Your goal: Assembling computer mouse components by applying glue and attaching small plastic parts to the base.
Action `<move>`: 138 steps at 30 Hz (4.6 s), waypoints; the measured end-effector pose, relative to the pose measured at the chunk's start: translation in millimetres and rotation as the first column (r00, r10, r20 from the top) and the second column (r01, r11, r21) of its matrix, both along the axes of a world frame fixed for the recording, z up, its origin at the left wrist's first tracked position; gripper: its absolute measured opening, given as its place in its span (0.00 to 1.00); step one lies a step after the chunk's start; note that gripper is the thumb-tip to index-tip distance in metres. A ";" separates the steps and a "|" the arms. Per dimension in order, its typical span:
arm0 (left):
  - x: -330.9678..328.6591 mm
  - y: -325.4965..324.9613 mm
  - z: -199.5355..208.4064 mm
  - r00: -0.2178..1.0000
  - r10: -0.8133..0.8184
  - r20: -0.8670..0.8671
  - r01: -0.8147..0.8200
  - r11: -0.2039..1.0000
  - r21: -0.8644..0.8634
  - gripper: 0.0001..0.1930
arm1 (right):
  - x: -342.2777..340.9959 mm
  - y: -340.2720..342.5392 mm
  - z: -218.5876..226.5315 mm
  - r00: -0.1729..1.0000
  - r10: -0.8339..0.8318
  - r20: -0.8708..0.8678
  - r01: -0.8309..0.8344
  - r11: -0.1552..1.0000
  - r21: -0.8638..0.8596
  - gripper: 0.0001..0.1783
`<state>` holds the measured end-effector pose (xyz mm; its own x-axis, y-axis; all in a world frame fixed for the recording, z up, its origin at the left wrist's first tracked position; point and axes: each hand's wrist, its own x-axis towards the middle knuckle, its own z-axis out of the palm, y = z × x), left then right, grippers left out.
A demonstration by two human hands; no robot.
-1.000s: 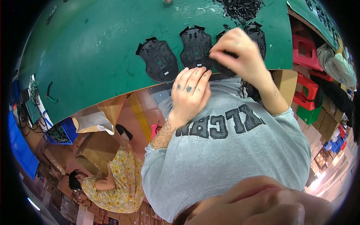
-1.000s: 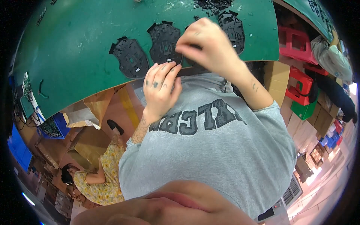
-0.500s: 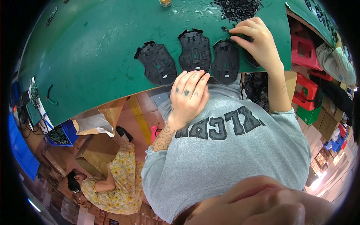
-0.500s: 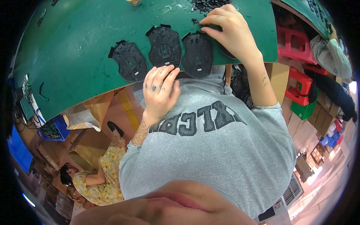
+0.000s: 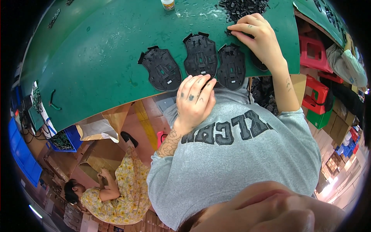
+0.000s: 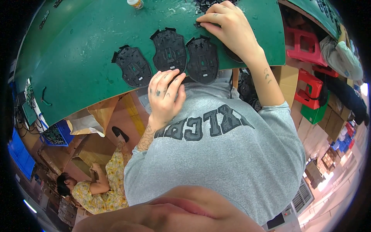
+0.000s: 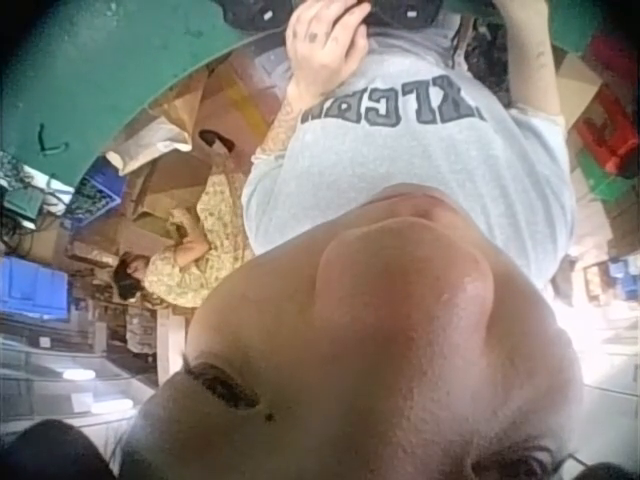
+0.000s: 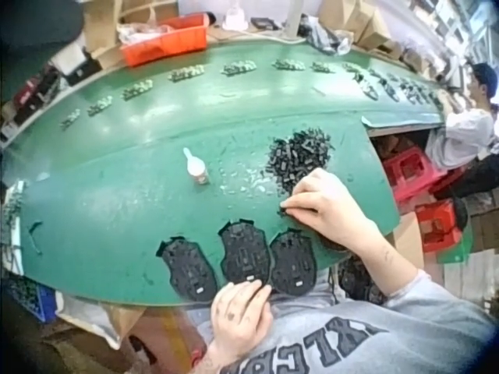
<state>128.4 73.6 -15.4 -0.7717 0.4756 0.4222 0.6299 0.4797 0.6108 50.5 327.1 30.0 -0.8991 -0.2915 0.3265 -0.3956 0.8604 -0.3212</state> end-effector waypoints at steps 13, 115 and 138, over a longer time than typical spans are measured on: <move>-2.8 -0.7 0.0 0.999 -0.007 -0.042 0.007 1.000 -0.020 0.18 | -7.7 -3.5 5.6 0.992 0.118 0.039 -0.121 0.990 0.074 0.11; -188.8 -14.4 43.8 0.934 0.109 0.341 -0.058 0.986 -0.158 0.50 | 70.2 -22.3 15.3 0.960 -0.269 -0.077 0.160 0.753 -0.638 0.08; -4.1 51.2 53.6 0.957 -0.160 0.244 0.099 0.965 0.244 0.25 | 100.3 -25.1 -22.4 0.770 0.595 -0.231 0.469 -0.773 -0.428 0.13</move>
<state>124.3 124.8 38.2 -0.8070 0.4934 0.3245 0.4826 0.2342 0.8440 150.9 302.0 7.6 -0.9702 -0.2379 0.0471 0.2383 -0.9712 0.0043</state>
